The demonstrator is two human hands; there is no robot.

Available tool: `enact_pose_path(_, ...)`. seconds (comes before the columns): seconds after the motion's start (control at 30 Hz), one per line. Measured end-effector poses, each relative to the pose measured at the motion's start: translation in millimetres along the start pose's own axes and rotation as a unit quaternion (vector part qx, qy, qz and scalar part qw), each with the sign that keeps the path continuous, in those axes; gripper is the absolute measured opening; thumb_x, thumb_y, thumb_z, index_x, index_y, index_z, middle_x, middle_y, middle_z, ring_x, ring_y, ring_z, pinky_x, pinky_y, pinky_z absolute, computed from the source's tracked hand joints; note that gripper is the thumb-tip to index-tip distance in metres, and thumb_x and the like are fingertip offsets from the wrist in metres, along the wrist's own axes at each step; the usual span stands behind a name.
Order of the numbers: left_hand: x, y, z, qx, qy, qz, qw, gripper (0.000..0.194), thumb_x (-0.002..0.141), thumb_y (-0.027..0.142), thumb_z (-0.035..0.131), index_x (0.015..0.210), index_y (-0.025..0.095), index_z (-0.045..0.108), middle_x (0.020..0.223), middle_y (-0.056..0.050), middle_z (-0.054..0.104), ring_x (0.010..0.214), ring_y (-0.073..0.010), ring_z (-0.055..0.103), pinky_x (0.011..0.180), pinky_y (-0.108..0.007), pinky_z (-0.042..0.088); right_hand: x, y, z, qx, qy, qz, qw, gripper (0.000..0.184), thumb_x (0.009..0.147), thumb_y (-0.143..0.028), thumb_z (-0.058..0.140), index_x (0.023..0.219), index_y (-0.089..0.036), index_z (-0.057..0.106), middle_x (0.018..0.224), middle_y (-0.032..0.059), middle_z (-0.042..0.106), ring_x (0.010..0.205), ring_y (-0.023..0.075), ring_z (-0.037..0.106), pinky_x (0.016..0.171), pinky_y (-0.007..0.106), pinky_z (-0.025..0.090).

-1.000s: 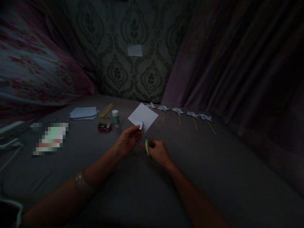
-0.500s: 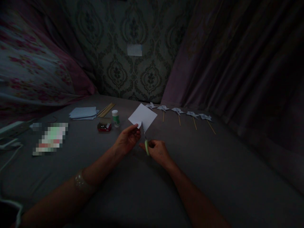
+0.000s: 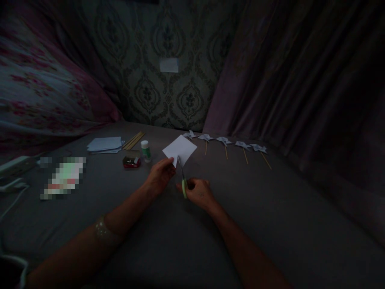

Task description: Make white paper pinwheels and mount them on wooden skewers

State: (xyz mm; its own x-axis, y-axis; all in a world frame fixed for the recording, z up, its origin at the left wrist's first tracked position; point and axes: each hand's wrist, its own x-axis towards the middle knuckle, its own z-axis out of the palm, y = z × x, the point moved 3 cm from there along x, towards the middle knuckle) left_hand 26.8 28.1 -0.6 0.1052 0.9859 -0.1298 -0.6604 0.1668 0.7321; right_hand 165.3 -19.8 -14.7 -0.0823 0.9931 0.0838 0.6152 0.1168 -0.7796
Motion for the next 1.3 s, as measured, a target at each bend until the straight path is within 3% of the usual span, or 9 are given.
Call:
enact_pose_path(0.13,5.1,2.7,-6.6,0.010,0.020,0.030,0.999,0.029,0.049,0.025,0.081,0.060,0.016,0.055,0.055,0.004,0.055,0.053,-0.0077,0.054,0.050,-0.019,0.037,-2.6,-6.9,-3.2,-0.028,-0.017,-0.018,0.999,0.036,0.075,-0.049,0.055,0.064,-0.016,0.065,0.062,0.0030,0.063,0.061,0.0160,0.057,0.061,0.027,0.039)
enact_pose_path(0.37,13.8,8.1,-16.7,0.053,0.048,0.081,0.994,0.027,0.050,0.027,0.079,0.060,0.016,0.055,0.058,0.003,0.056,0.056,-0.0079,0.053,0.051,-0.020,0.036,7.3,10.0,-18.8,0.084,0.061,0.024,0.994,0.047,0.073,-0.061,0.051,0.069,-0.016,0.062,0.067,0.0039,0.061,0.066,0.0161,0.055,0.061,0.027,0.039)
enact_pose_path(0.5,15.6,5.0,-17.4,0.078,0.035,0.085,0.993,0.025,0.050,0.026,0.077,0.063,0.016,0.057,0.059,0.004,0.055,0.054,-0.0076,0.051,0.053,-0.020,0.038,17.1,27.0,-31.2,0.201,0.130,0.061,0.969,0.049,0.067,-0.065,0.056,0.064,-0.016,0.060,0.065,0.0031,0.059,0.064,0.0144,0.053,0.062,0.026,0.039)
enact_pose_path(0.7,12.4,-5.6,-13.4,0.142,-0.009,0.063,0.988,0.019,0.053,0.026,0.070,0.065,0.016,0.059,0.058,0.003,0.055,0.052,-0.0091,0.049,0.053,-0.022,0.039,20.2,36.9,-45.3,0.305,0.208,0.079,0.926,0.041,0.051,-0.056,0.074,0.060,-0.017,0.064,0.064,0.0000,0.061,0.066,0.0133,0.052,0.063,0.025,0.038)
enact_pose_path(1.03,11.5,-12.0,-12.5,0.184,-0.048,0.025,0.982,0.023,0.055,0.027,0.071,0.075,0.016,0.067,0.075,-0.002,0.063,0.067,-0.0138,0.056,0.054,-0.022,0.043,21.7,39.5,-48.2,0.380,0.189,0.061,0.903,0.028,0.049,-0.041,0.079,0.062,-0.018,0.068,0.067,0.0006,0.066,0.075,0.0154,0.057,0.070,0.026,0.040)
enact_pose_path(1.3,10.4,-13.9,-10.8,0.185,-0.052,0.013,0.981,0.024,0.055,0.028,0.073,0.075,0.016,0.068,0.075,-0.003,0.063,0.067,-0.0138,0.057,0.053,-0.022,0.042,24.5,46.3,-42.4,0.415,0.187,0.072,0.888,0.028,0.048,-0.035,0.081,0.067,-0.017,0.069,0.065,-0.0008,0.065,0.063,0.0126,0.056,0.064,0.026,0.040)
